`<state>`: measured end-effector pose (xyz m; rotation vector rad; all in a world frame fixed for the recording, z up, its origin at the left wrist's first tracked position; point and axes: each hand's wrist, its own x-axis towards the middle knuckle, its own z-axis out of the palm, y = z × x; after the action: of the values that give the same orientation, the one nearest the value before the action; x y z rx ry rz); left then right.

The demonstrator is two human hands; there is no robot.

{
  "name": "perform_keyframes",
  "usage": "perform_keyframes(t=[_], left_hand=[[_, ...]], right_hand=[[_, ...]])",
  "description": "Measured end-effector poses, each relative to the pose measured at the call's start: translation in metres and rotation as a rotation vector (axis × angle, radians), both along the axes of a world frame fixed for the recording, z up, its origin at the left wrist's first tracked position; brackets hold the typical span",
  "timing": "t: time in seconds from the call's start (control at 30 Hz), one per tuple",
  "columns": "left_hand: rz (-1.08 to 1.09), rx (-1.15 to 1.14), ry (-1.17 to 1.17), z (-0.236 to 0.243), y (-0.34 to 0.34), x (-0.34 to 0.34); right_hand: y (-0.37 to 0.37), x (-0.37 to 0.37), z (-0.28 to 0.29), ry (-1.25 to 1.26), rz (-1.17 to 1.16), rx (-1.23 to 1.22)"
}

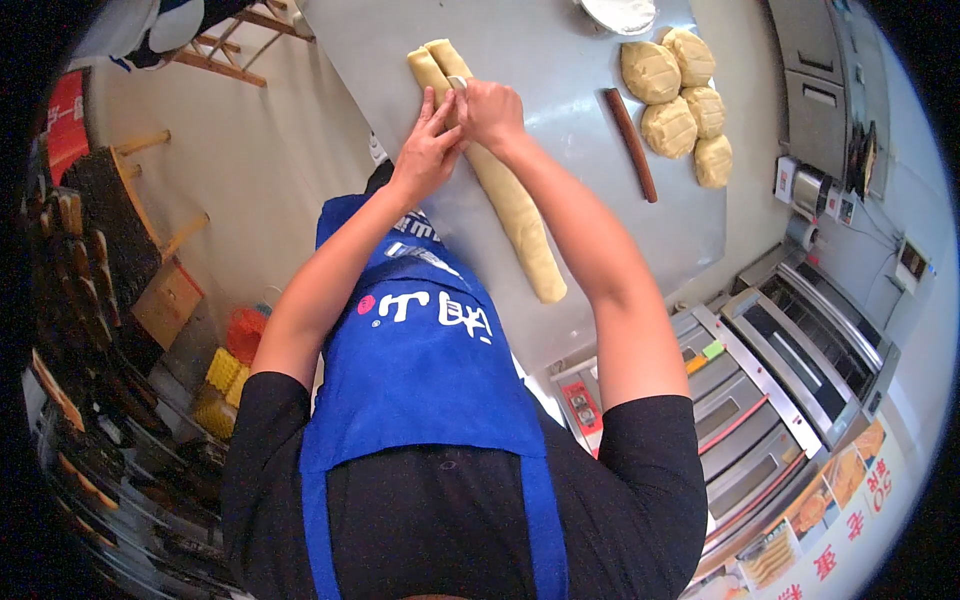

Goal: The person walks to a bowl, takes out filling by hand, and places it on a strip of dough on a metal table. They spread the filling across the dough, roll the dough over the filling, and use a scraper to cut the roll.

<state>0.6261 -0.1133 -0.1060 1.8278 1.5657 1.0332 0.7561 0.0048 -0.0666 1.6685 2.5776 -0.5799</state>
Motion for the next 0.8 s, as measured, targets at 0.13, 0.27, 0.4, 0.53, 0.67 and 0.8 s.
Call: perform_keyframes(t=[0.13,0.27,0.4,0.53,0.67,0.8], left_hand=[[-0.036,-0.026,-0.019,0.02,-0.026,0.027],[-0.073,-0.04,-0.025,0.022,-0.069,0.056],[-0.125,-0.027,0.075,0.017,-0.092,0.066],[-0.144,-0.02,0.073,0.018,-0.086,0.077],[-0.131,-0.015,0.091,0.017,-0.079,0.086],[-0.153,-0.037,0.102,0.016,-0.076,0.088]], right_hand=[[0.026,0.008,0.032,-0.149,0.089,-0.132],[0.015,0.022,0.068,-0.432,0.278,-0.312],[-0.036,0.069,0.055,-0.248,0.136,-0.324],[-0.046,0.078,0.055,-0.217,0.069,-0.291],[-0.053,0.086,0.043,-0.141,0.072,-0.16],[-0.064,0.096,0.026,-0.071,0.03,-0.061]])
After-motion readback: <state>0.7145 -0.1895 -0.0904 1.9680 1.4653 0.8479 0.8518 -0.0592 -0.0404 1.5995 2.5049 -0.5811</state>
